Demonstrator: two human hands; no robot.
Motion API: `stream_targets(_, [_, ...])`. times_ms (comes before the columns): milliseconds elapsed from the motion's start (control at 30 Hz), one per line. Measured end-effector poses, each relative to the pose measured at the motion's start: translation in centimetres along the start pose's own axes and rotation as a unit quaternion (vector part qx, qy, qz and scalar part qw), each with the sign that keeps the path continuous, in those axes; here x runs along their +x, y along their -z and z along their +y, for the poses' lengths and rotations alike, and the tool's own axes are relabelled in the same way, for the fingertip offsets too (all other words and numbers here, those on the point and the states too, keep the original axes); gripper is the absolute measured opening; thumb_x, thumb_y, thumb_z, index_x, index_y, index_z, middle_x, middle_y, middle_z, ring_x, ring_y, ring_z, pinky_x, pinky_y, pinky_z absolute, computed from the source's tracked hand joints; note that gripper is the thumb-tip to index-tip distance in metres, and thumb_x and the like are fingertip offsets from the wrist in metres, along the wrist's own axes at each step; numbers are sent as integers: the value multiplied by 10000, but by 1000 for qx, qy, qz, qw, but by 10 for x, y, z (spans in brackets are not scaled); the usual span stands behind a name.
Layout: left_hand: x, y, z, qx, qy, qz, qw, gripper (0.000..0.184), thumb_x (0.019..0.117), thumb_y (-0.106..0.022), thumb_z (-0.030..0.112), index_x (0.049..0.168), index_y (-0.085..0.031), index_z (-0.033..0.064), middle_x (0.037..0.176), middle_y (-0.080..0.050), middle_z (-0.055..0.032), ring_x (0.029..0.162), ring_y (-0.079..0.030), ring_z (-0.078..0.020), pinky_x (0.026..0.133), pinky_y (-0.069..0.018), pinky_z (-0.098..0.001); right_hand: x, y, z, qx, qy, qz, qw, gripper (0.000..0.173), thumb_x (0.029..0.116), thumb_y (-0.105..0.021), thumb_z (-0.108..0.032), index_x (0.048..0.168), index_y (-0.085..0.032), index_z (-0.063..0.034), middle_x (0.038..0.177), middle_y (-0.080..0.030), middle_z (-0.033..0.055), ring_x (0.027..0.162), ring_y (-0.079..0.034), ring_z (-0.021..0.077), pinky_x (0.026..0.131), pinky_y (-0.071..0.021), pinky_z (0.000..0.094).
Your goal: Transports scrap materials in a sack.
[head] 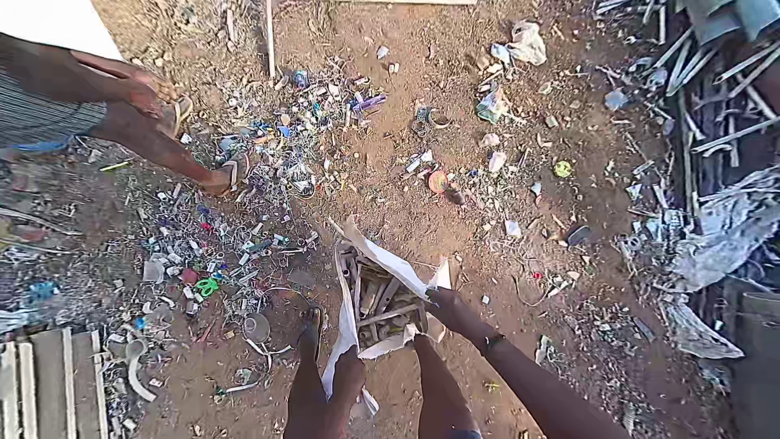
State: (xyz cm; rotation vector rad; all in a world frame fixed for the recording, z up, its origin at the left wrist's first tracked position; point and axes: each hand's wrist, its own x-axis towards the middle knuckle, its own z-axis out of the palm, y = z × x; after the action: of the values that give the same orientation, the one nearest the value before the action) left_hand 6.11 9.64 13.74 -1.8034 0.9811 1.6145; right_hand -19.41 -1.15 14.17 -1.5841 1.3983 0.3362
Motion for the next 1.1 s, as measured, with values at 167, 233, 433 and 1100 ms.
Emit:
stream_targets(167, [-60,26,14,-22,-112,50,992,323,1030,-525,140,1281,-620,-40,1259,-652,-256,1234,-611,-381,1055,-464,-542,-97,48,-50,52,-86,157,982,305,1007,-642,-189,1130,-700,84,1061,-690,288,1042,-668,427,959,-488,590])
stream_targets(233, [-97,53,17,-17,-152,57,987,331,1036,-495,130,1297,-611,-37,1290,-637,-255,1261,-593,-378,1067,-454,-543,-137,56,-67,60,-95,231,966,300,991,-651,-217,1090,-709,61,1015,-694,266,995,-678,413,907,-499,612])
stream_targets(433, [-214,135,-2,53,-249,90,963,322,1055,-451,118,1314,-593,-9,1282,-633,-253,1221,-616,-386,1021,-488,-557,-267,53,-156,161,-166,385,893,271,991,-673,-171,1137,-693,57,1011,-688,261,869,-668,363,790,-511,598])
stream_targets(1100, [-349,100,-108,130,-315,300,891,264,1012,-583,101,1211,-666,-52,1192,-656,-293,1155,-618,-439,1008,-452,-633,-448,-142,-210,457,-93,449,762,164,962,-646,-130,1007,-668,26,847,-611,59,684,-548,94,651,-475,298])
